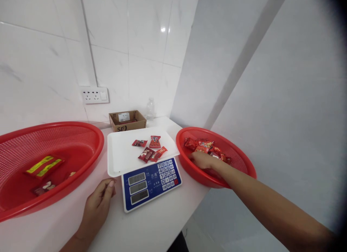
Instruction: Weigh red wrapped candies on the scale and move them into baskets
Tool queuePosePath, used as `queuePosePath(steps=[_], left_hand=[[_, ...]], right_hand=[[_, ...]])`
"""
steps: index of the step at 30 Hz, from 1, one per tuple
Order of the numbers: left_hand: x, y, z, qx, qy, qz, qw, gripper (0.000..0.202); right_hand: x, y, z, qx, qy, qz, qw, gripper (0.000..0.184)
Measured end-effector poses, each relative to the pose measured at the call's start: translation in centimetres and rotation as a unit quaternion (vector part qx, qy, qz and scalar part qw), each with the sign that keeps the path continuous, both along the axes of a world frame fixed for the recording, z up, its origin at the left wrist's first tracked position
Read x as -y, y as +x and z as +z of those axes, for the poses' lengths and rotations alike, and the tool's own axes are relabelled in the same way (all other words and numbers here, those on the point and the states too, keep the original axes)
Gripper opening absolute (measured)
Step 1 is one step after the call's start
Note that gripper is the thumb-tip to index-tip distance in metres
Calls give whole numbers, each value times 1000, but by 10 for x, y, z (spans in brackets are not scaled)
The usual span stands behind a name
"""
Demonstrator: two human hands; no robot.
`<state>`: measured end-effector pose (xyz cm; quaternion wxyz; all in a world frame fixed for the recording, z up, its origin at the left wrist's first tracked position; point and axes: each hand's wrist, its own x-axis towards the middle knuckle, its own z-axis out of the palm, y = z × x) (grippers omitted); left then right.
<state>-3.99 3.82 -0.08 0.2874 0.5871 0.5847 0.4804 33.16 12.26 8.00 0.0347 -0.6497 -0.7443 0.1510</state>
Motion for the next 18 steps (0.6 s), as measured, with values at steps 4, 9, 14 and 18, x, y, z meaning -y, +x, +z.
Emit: queuePosePath(steps=[4,9,14,18], left_hand=[[-1,-1,-1,-2,1,2,1000,35],[-1,0,0,-10,-1,4,1000,35],[0,2,2,-15,-3,3,1000,35],[0,2,1,-14,-7,-1,1000,35]], right_hand=[[-10,7,22,-27,34,-45,998,32],[-4,33,36,-3,-10,-92,996,20],[16,48,20,11,-89,-119,989,13],[22,48,8,-59,-116,-124,984,5]])
